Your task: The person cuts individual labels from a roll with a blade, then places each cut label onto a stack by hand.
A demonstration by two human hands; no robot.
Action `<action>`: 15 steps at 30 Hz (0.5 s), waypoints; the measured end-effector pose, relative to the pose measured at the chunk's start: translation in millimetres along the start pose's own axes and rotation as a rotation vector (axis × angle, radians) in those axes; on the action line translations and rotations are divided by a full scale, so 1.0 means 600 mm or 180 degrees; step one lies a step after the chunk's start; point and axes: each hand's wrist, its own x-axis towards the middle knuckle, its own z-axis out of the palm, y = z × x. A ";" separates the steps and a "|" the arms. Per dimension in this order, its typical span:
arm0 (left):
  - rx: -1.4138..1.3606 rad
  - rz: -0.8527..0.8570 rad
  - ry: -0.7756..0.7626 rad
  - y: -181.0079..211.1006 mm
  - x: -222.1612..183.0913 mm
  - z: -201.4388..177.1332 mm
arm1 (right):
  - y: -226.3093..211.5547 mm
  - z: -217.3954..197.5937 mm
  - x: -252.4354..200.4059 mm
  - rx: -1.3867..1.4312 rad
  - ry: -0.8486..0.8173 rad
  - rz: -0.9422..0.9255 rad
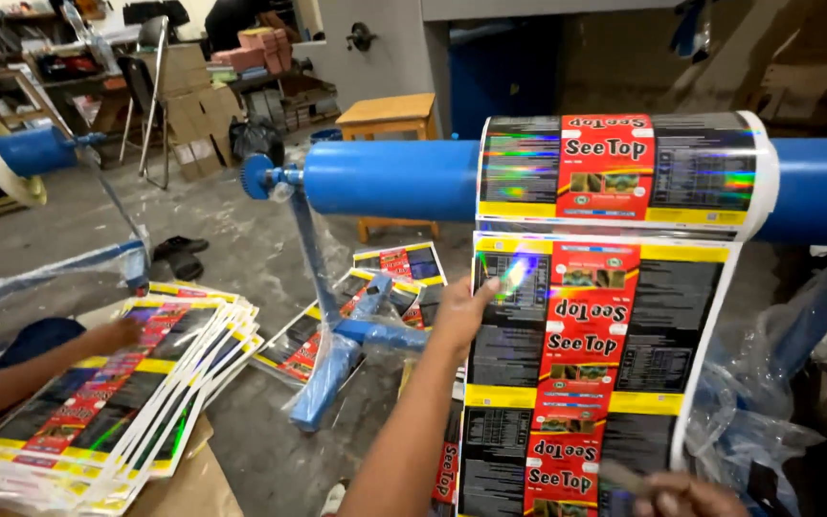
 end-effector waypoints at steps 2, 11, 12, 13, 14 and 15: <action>0.0127 0.0014 0.0157 0.012 -0.034 0.003 | -0.162 0.099 0.005 -0.0011 0.0075 0.0046; 0.0330 0.0021 0.0274 0.059 -0.164 0.017 | -0.610 0.406 -0.048 -0.2730 0.0928 -0.1767; 0.0489 0.0046 0.0274 0.075 -0.176 0.021 | -0.618 0.415 -0.035 -0.3167 0.0973 -0.2168; 0.0650 0.0071 0.0279 0.090 -0.191 0.024 | -0.625 0.425 -0.021 -0.3601 0.1003 -0.2575; 0.0628 0.0071 0.0294 0.089 -0.197 0.024 | -0.632 0.434 -0.014 -0.3621 0.0985 -0.2580; 0.0797 0.0186 0.0330 0.088 -0.204 0.024 | -0.639 0.443 -0.007 -0.3765 0.0899 -0.2782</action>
